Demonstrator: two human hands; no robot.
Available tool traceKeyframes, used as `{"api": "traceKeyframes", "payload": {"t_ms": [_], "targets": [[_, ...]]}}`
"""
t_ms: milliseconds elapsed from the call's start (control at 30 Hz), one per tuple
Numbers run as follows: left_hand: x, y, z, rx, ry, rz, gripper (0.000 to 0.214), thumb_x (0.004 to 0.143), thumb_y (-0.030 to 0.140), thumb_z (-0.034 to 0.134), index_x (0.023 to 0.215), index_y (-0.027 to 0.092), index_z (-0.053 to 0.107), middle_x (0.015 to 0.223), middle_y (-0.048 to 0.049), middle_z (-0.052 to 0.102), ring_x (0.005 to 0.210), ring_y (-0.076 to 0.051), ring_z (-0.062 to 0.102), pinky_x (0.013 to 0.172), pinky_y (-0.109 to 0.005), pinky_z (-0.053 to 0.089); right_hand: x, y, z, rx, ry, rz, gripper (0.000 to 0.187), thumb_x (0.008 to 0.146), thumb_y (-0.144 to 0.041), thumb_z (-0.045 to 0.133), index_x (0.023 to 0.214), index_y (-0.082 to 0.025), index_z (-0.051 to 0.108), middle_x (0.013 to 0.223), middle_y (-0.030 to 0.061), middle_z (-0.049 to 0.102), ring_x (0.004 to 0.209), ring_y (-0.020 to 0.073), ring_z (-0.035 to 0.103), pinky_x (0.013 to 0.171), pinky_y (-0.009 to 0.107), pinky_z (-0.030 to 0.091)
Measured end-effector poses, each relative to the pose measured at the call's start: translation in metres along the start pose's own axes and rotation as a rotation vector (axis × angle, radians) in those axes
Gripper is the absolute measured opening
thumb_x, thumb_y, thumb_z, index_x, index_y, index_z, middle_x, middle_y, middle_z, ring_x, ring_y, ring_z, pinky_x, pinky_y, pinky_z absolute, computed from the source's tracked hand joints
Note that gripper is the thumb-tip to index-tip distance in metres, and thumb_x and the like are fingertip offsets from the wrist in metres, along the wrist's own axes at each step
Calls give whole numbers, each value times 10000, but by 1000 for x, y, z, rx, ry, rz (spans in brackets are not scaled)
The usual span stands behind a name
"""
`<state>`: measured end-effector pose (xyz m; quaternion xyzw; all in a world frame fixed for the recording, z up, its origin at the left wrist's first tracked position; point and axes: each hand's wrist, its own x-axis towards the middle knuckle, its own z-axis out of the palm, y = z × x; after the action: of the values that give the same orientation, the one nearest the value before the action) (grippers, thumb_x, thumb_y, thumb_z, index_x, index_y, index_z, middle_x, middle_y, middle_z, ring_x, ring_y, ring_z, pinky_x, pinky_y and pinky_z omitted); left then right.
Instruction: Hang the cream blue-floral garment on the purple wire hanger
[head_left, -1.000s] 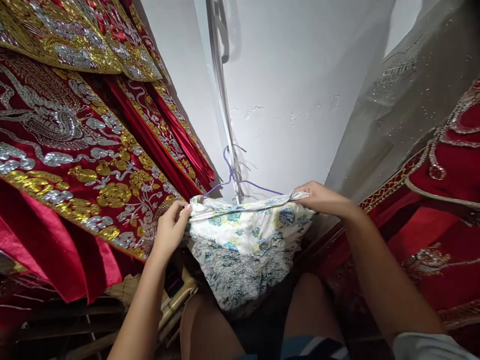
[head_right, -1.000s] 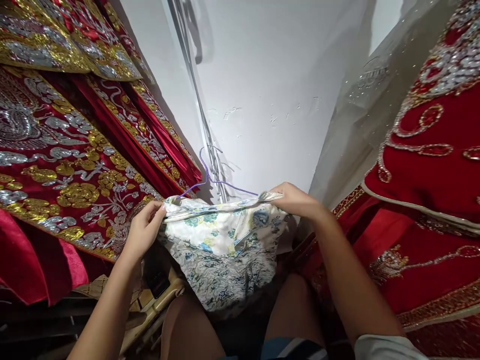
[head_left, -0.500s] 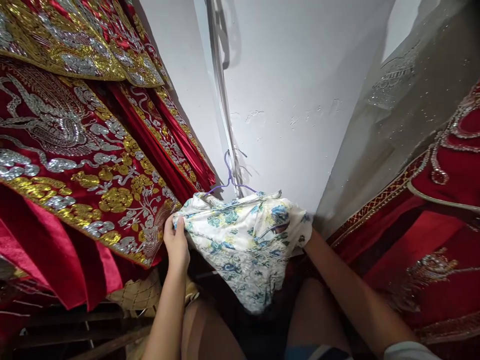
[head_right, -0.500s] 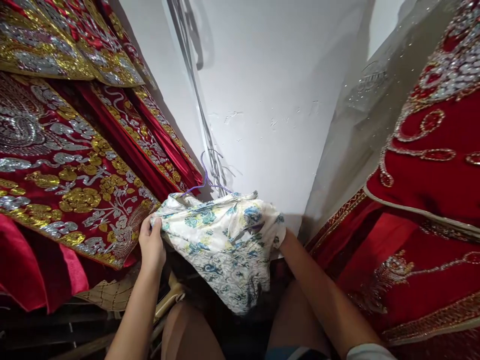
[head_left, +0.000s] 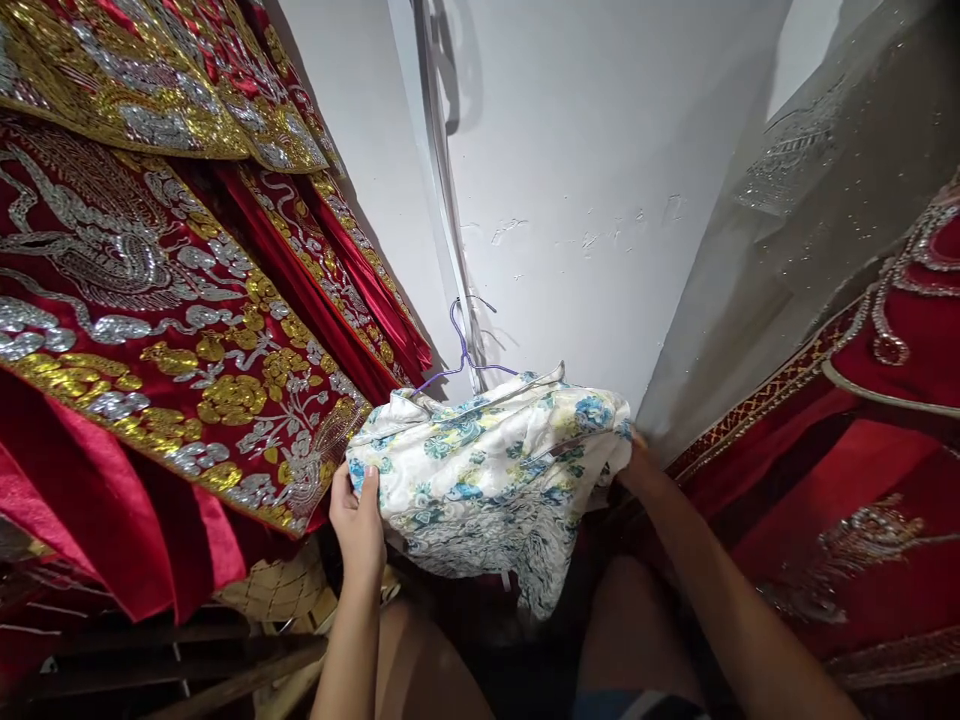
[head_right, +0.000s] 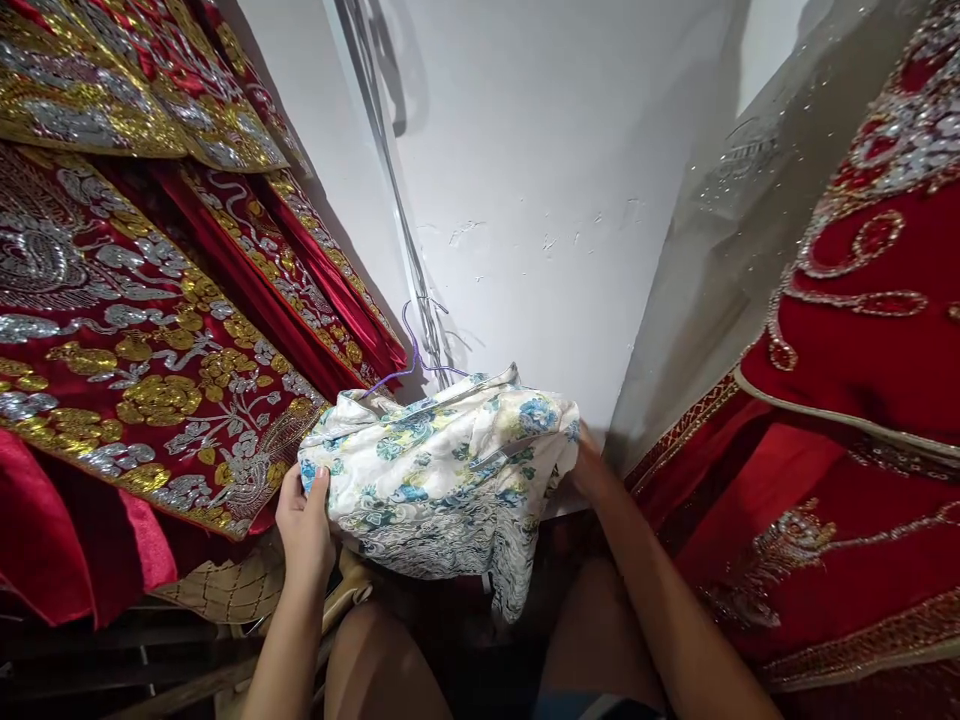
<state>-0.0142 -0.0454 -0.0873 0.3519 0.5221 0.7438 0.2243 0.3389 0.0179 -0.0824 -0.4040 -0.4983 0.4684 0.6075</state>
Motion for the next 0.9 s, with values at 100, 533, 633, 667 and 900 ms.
{"api": "traceKeyframes", "payload": {"t_ms": [100, 533, 633, 667, 900], "targets": [[5, 2, 1, -51, 1, -19, 488, 735, 475, 780, 1109, 196, 635, 1101, -57, 665, 981, -182, 622, 899, -274, 483, -4, -23, -11, 69, -36, 8, 646, 843, -797, 424, 910, -234, 734, 854, 96, 746, 881, 305, 684, 743, 393, 537], [22, 47, -7, 57, -120, 177, 782, 712, 406, 814, 1394, 206, 489, 1364, -122, 568, 1295, -284, 530, 1133, -403, 389, 31, -102, 51, 235, 54, -186, 394, 653, -558, 840, 728, -211, 670, 675, 20, 679, 677, 225, 666, 621, 323, 536], [33, 39, -18, 299, -119, 337, 815, 713, 381, 795, 1426, 193, 448, 1435, -141, 496, 1350, -312, 465, 1166, -451, 342, 24, -103, 63, 174, -31, -184, 362, 740, -554, 791, 762, -204, 701, 679, 19, 682, 679, 211, 656, 628, 310, 529], [36, 35, -21, 404, -138, 377, 803, 712, 373, 783, 1422, 192, 453, 1433, -144, 491, 1346, -323, 462, 1163, -472, 341, 21, -100, 66, 141, -66, -180, 356, 773, -551, 766, 774, -200, 709, 690, 20, 684, 681, 203, 649, 628, 299, 523], [20, 3, -12, 840, -320, 503, 834, 719, 286, 727, 1472, 170, 386, 1303, -172, 521, 1270, -385, 483, 1087, -576, 386, -29, -93, 68, -12, -410, -151, 442, 835, -627, 662, 902, -196, 734, 810, 51, 693, 711, 198, 651, 659, 300, 546]]}}
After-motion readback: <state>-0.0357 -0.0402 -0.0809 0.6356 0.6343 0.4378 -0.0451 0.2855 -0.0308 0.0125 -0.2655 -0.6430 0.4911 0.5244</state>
